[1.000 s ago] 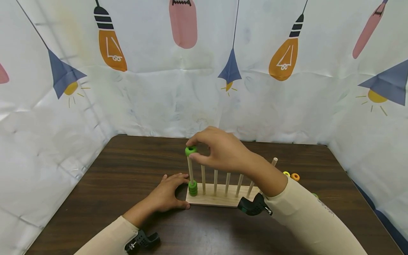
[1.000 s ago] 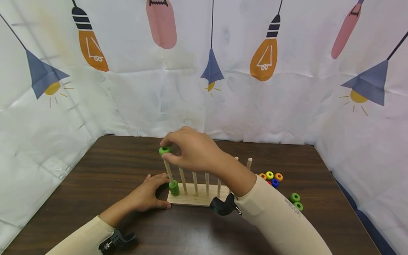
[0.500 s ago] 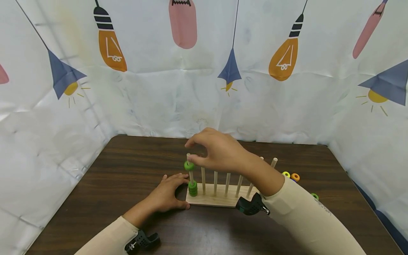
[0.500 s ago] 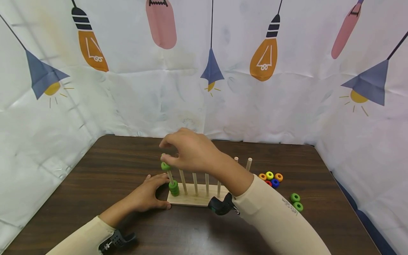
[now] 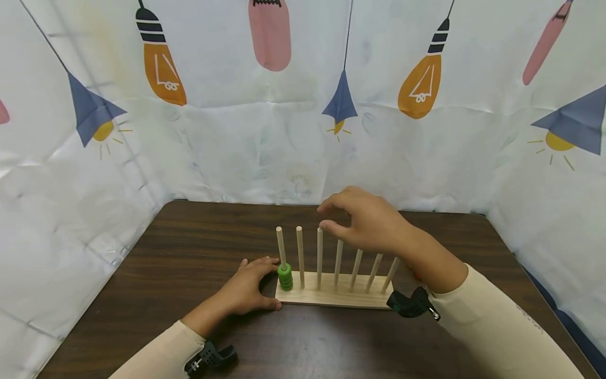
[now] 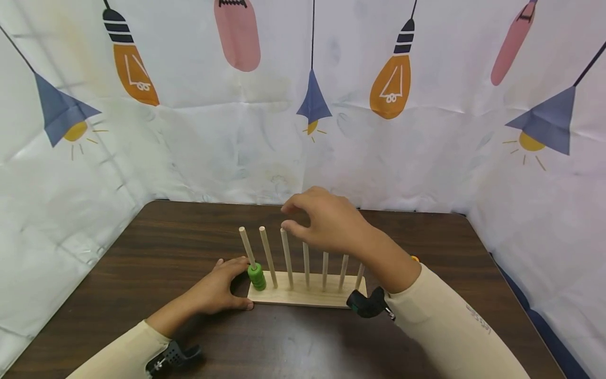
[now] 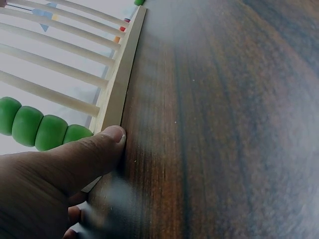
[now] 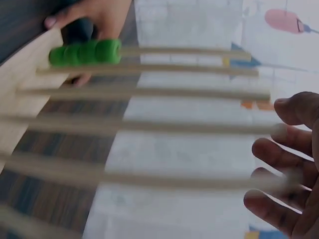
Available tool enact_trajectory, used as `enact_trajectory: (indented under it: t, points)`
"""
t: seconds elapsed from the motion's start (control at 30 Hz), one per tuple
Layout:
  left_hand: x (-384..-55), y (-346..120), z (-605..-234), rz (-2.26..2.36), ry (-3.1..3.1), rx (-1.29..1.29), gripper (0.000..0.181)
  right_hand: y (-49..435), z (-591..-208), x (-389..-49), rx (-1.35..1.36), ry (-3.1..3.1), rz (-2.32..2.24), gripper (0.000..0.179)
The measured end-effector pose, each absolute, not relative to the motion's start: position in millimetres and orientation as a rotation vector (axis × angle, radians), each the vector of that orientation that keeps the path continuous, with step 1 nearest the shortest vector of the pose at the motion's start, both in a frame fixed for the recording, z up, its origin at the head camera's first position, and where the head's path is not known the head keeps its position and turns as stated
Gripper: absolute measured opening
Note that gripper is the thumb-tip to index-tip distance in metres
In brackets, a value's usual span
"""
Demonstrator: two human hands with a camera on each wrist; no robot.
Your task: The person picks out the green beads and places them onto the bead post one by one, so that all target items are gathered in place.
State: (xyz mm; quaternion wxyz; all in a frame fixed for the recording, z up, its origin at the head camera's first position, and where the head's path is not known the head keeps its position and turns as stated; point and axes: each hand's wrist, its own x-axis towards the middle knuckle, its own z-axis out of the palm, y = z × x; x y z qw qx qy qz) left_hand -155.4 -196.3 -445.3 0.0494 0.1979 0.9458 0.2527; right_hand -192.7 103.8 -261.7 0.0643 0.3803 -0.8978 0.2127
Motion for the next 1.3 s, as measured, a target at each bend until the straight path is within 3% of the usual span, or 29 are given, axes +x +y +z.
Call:
enact_trajectory:
  t: [0.57, 0.97, 1.3]
  points:
    - [-157, -197, -448, 0.763, 2.889, 0.616, 0.078, 206, -267, -191, 0.814, -2.837, 0.72, 0.027]
    - [-157, -198, -448, 0.772, 2.888, 0.616, 0.078, 261, -296, -185, 0.724, -2.793, 0.619, 0.021]
    - [-157, -198, -449, 0.761, 2.884, 0.61, 0.083, 301, -325, -175, 0.579, -2.901, 0.666, 0.027]
